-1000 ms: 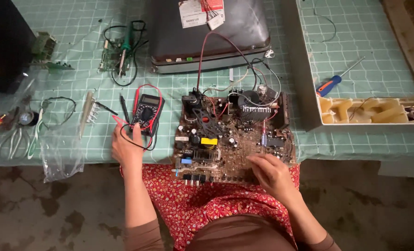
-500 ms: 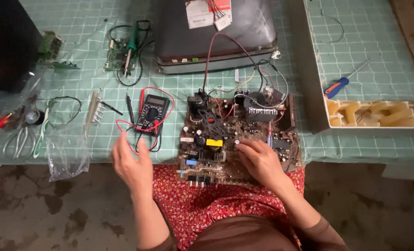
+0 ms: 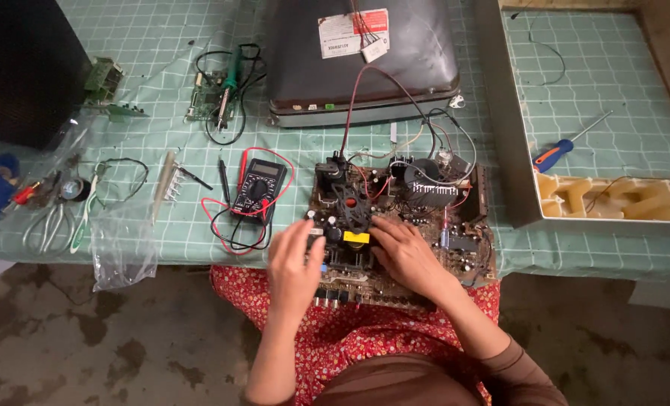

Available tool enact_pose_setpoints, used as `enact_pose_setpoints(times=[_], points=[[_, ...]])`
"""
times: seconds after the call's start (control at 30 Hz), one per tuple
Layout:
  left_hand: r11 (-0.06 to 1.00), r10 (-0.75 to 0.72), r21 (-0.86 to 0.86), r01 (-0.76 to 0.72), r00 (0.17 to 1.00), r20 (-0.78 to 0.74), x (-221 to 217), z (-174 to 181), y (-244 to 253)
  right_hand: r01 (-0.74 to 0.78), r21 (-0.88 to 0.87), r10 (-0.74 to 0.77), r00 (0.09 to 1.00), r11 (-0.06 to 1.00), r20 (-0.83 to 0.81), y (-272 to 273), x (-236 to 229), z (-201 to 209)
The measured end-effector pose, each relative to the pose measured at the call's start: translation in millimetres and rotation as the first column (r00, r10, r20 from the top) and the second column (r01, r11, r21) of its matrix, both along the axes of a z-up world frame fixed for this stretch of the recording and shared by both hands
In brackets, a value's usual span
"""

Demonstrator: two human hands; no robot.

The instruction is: The person is repairing an electronic circuit board while sitting on the floor. They use a multimeter to test components and a screwdriver to adjust parts on the board. The workspace includes a green cutting mat, a soldering iron, and various tools.

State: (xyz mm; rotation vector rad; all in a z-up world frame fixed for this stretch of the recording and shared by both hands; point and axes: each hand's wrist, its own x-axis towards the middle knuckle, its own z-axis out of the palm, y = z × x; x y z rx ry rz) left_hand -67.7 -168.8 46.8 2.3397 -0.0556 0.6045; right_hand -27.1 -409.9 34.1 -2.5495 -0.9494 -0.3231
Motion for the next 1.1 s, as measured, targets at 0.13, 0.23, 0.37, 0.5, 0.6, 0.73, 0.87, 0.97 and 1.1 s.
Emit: enact_pose_setpoints(times=[0.13,0.23,0.37,0.5,0.6,0.73,0.87,0.97,1.1], points=[[0.997,-0.051,0.056,0.053,0.998,-0.034,-1,-13,-22,0.012,0.01,-0.012,1.0,1.0,0.006,-4,3,0],[0.993,-0.096,0.055,0.101,0.992,-0.087,-4,-6,-37,0.028,0.027,-0.029,0.999,0.999,0.016,-5,-1,17],[0.989,-0.14,0.049,0.139,0.99,0.021,-9,15,-46,-0.085,0.191,0.073,0.995,0.978,0.067,-5,-17,27],[0.967,-0.252,-0.005,0.255,0.958,0.135,1,-19,-49,-0.216,0.275,0.191,0.975,0.937,0.115,1,-41,39],[0.972,-0.221,-0.032,0.232,0.953,0.208,-15,30,-37,-0.206,0.27,0.208,0.978,0.941,0.02,2,-54,77],[0.999,-0.029,-0.01,0.032,0.966,0.259,-12,52,2,-0.191,0.337,0.197,0.98,0.922,0.016,-19,-56,49],[0.907,0.183,-0.37,-0.202,0.979,-0.087,4,74,77,-0.07,0.394,0.1,0.993,0.916,-0.056,-43,-51,19],[0.898,0.331,-0.307,-0.314,0.944,0.003,45,69,164,-0.029,0.366,0.057,0.996,0.93,-0.065,-56,-45,6],[0.833,0.546,0.105,-0.544,0.838,0.012,90,11,289,0.071,0.313,-0.022,0.987,0.947,-0.158,-49,-58,54]])
